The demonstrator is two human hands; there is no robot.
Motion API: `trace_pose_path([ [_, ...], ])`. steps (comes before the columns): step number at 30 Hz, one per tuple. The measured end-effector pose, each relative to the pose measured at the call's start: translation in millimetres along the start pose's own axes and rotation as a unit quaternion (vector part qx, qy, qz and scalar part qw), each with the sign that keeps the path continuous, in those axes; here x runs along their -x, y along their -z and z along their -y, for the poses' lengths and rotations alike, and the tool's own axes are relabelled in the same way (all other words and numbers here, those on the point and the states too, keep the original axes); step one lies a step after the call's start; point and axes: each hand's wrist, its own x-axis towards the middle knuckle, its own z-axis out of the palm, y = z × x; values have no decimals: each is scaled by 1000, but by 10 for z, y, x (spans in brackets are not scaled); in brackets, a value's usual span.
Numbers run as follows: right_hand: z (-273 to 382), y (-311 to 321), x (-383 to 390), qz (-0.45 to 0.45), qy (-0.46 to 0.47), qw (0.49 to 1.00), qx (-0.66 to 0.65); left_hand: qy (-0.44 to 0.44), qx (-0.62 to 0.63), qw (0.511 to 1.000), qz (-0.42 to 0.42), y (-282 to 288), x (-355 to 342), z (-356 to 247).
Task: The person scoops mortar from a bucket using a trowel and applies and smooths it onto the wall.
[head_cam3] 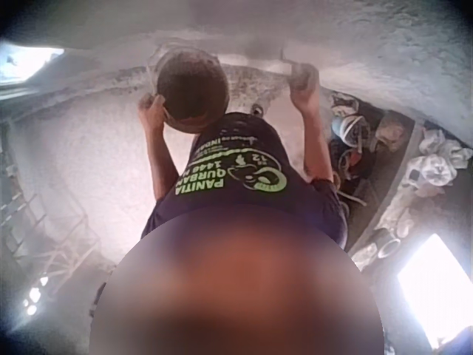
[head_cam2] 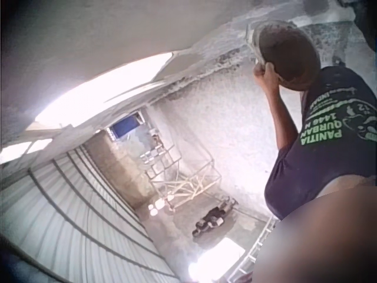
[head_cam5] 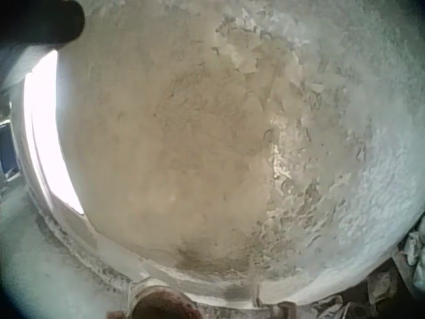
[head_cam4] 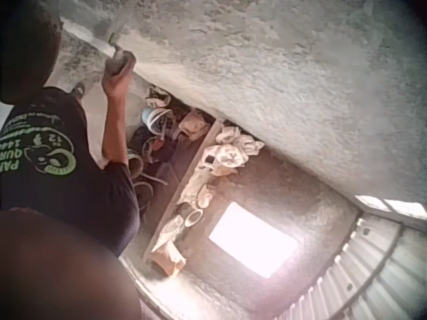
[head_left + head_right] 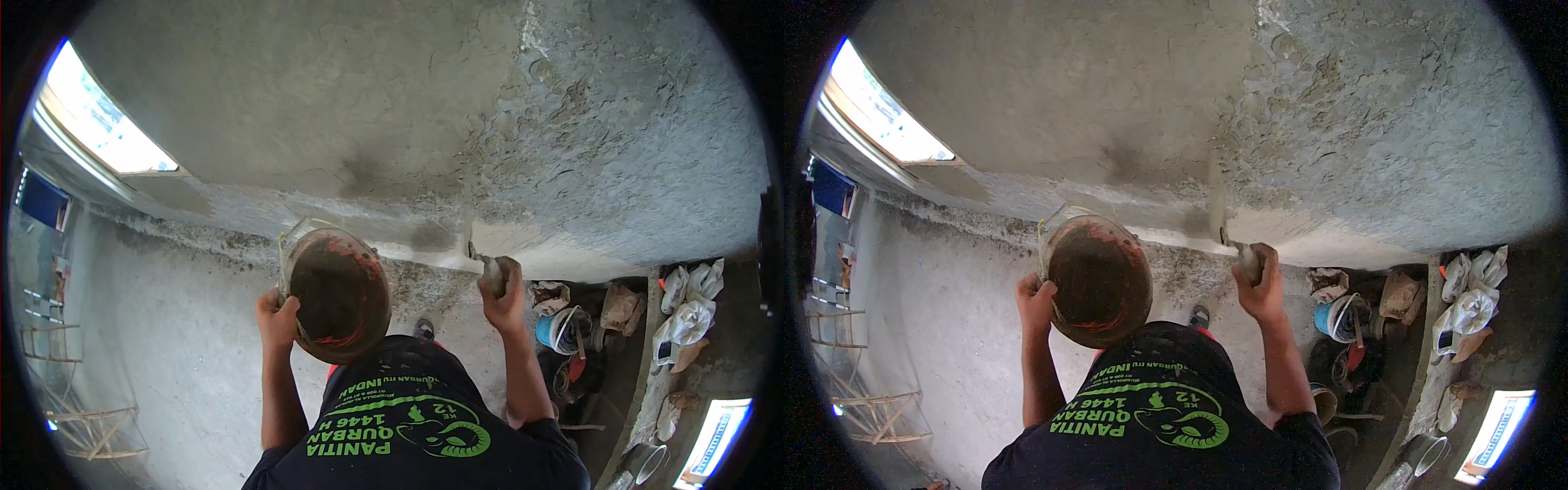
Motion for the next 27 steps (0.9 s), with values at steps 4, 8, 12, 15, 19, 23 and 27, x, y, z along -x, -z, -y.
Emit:
trace_pose_path([
  [4, -171, 66, -264, 26, 35, 989, 143, -14, 23, 999, -41, 28, 36, 40],
  [8, -442, -54, -425, -22, 69, 981, 180, -22, -17, 998, -57, 110, 77, 80],
  [12, -720, -195, -616, -35, 79, 965, 247, -26, -23, 997, -65, 128, 107, 57],
  [15, -1040, -218, -572, -23, 37, 958, 283, -23, -10, 997, -71, 129, 156, -30],
  [19, -1353, -119, -124, 41, 2, 969, 243, -22, -10, 996, -82, 333, 171, 208],
  [23, -1048, -39, -197, 2, 43, 984, 174, -9, -3, 996, -90, 297, 229, 31],
  [27, -706, -166, -722, -30, 90, 982, 161, -2, 11, 997, -76, 272, 242, 19],
])
